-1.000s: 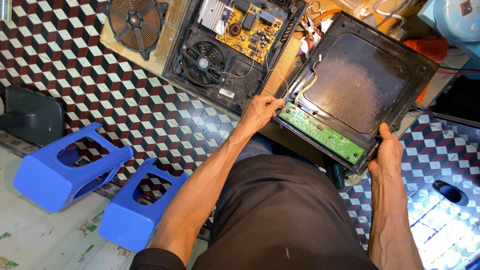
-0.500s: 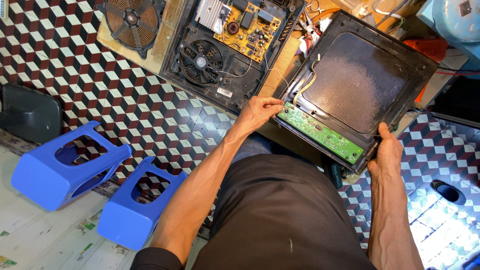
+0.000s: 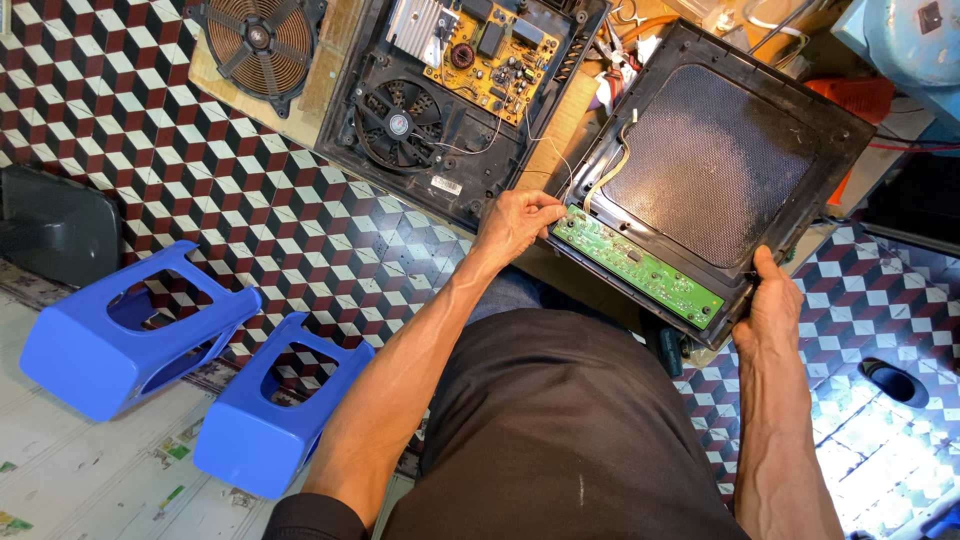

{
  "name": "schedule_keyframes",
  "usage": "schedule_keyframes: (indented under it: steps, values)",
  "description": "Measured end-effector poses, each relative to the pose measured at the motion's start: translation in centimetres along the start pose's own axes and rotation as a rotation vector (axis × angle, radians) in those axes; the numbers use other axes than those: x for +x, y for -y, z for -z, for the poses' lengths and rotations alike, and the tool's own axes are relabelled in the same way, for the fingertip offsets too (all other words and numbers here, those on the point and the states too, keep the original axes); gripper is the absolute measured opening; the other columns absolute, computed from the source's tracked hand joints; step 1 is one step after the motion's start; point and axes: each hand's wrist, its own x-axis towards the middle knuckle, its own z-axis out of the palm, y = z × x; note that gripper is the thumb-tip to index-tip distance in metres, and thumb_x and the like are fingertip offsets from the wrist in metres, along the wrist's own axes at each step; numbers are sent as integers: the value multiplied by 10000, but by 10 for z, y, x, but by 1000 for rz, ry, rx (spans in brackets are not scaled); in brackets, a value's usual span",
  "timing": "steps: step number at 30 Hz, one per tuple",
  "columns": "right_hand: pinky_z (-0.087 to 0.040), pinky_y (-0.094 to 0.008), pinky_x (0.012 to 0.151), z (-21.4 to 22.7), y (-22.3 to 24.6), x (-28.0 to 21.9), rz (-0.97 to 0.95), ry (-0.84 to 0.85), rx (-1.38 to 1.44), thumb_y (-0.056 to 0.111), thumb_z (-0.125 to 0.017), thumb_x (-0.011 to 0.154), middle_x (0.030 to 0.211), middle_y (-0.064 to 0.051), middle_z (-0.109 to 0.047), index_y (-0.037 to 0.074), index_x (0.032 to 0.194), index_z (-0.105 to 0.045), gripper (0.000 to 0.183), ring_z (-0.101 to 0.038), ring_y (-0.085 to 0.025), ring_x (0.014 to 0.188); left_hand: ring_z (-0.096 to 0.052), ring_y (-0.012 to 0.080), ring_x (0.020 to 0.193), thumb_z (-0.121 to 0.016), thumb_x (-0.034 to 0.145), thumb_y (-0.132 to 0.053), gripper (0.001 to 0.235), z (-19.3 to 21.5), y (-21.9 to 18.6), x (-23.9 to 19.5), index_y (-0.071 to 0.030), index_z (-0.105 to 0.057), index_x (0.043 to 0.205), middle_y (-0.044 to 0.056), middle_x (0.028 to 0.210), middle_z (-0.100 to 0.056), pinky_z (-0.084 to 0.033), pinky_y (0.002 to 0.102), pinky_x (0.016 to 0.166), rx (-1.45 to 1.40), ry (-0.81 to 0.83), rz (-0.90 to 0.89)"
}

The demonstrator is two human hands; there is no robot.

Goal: The person disassembles an electronic device using a power drill, removes a fan and circuit board, and then uses a flashlight and magnifying glass to inspect the internal components.

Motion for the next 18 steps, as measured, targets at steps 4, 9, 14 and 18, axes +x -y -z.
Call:
schedule_keyframes:
  steps: [4, 9, 14, 18]
  values:
    - [-619, -353, 795, 0, 1, -1, 1, 9, -8, 271, -647, 1061, 1086, -92, -690, -21, 1179, -649, 315, -694, -184, 907, -665, 50, 598, -746, 892, -315, 273, 0, -2, -1, -76, -805, 1010, -21, 654, -713, -508, 222, 550, 17, 1, 18]
    - [-621, -365, 812, 0, 1, -2, 1, 24, 16, 266, -646, 1053, 1088, -85, -692, -8, 1179, -642, 301, -699, -189, 917, -666, 46, 601, -750, 882, -316, 271, 0, -3, -1, -83, -810, 1006, -25, 652, -712, -508, 220, 557, 33, -9, 40]
    - [-623, -368, 817, -2, 2, -3, -3, 36, 29, 258, -642, 1054, 1092, -88, -702, -5, 1174, -646, 289, -704, -195, 920, -670, 50, 606, -752, 877, -321, 277, -1, -2, 1, -84, -812, 1007, -14, 659, -715, -508, 231, 558, 44, -2, 57]
    - [-621, -388, 793, -3, 2, -5, 5, 19, 10, 265, -653, 1061, 1072, -86, -681, -1, 1157, -640, 283, -689, -195, 896, -680, 51, 617, -753, 879, -332, 284, -1, -1, 3, -89, -805, 1017, -17, 679, -730, -519, 228, 569, 53, 6, 68]
